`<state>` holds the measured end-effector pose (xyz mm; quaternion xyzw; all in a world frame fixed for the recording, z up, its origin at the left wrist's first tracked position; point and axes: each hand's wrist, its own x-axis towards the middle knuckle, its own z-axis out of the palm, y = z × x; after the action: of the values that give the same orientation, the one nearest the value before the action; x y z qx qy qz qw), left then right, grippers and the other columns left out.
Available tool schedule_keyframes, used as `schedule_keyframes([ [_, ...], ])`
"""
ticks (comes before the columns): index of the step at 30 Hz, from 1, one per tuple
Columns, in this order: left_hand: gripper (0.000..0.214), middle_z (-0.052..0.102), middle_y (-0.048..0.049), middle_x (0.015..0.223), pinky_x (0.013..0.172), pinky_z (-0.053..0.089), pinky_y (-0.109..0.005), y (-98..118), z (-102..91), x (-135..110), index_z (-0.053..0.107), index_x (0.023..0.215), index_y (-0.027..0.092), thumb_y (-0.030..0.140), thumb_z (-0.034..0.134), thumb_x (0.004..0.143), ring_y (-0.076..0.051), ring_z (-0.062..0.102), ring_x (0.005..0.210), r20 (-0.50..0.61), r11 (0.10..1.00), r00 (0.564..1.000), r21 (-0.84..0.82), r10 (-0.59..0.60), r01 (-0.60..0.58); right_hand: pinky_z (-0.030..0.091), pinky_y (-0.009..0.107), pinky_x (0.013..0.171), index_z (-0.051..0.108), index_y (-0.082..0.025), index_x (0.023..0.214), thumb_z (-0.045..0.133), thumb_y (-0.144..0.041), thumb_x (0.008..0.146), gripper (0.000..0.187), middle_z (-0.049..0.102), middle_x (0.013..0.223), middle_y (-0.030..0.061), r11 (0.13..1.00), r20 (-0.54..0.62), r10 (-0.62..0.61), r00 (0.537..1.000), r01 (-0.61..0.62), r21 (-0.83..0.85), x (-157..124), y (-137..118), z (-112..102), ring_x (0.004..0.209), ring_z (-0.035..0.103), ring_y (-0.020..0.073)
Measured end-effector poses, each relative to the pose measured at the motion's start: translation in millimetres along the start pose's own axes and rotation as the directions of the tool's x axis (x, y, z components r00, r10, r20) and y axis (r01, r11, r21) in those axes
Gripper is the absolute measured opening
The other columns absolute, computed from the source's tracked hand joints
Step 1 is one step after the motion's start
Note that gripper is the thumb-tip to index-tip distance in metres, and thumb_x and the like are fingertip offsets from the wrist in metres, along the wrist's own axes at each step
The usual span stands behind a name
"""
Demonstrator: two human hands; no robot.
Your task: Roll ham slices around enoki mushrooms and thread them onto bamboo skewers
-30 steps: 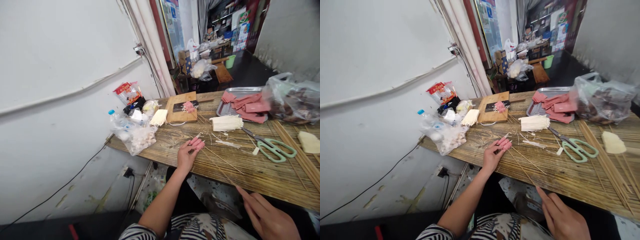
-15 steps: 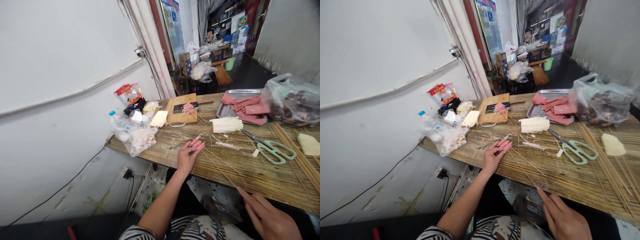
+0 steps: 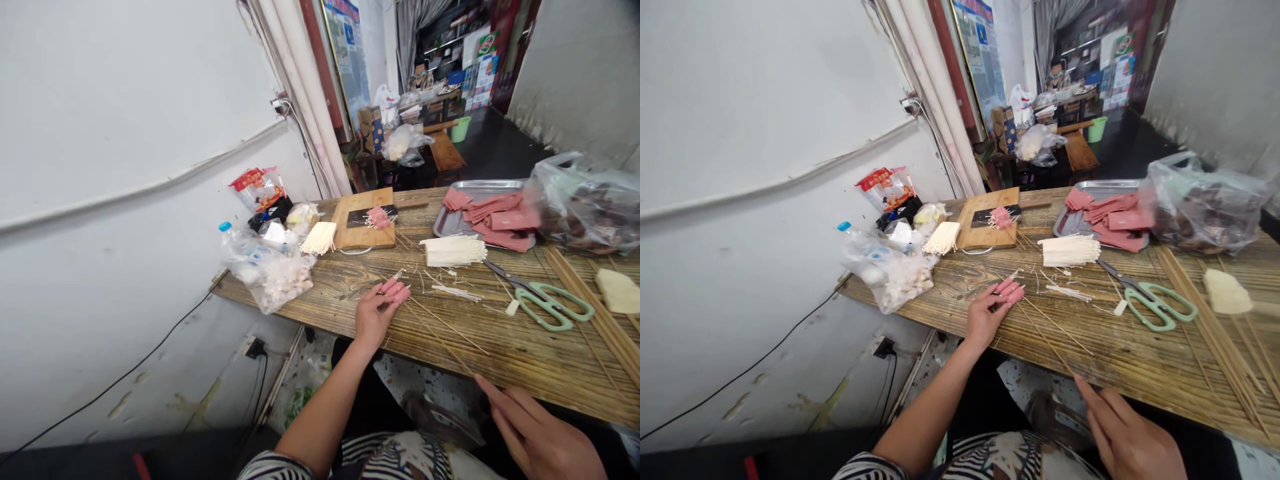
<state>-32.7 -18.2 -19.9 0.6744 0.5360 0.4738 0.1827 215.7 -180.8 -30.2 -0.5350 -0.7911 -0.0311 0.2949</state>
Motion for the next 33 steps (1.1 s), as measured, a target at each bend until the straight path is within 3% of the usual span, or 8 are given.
schedule_keyframes([
  [5,0.004,0.072,-0.0103,0.107,0.097,0.049,-0.05,0.6,-0.2,0.2,0.074,0.079,0.021,0.02,0.074,0.075,-0.027,0.063,0.112,-0.007,1.0,1.0,-0.001,0.002,-0.002,0.05,0.016,0.058,0.059,-0.022,0.128,0.039,-0.03,0.096,0.039,0.064,0.082,0.0019,1.0,0.012,0.006,1.0,-0.006,0.018,-1.3,1.2,1.1,0.068,0.064,0.0086],
  [20,0.004,0.073,-0.0098,0.105,0.095,0.051,-0.049,-0.8,-0.4,0.5,0.074,0.08,0.021,0.02,0.073,0.076,-0.027,0.063,0.112,-0.002,1.0,1.0,-0.007,0.028,-0.028,0.046,0.018,0.053,0.059,-0.021,0.128,0.036,-0.031,0.098,0.039,0.065,0.081,0.0015,0.998,0.031,-0.03,0.999,0.032,-0.051,2.9,7.2,1.3,0.062,0.063,0.008],
  [33,0.003,0.073,-0.0102,0.105,0.096,0.05,-0.051,-0.6,-0.4,1.4,0.073,0.079,0.021,0.021,0.072,0.077,-0.028,0.063,0.112,0.013,0.999,0.999,-0.012,0.037,-0.037,0.047,0.019,0.054,0.057,-0.021,0.127,0.036,-0.027,0.098,0.037,0.067,0.087,0.0014,0.989,-0.009,-0.089,0.996,0.088,-0.119,12.3,8.3,1.2,0.068,0.066,0.0097],
])
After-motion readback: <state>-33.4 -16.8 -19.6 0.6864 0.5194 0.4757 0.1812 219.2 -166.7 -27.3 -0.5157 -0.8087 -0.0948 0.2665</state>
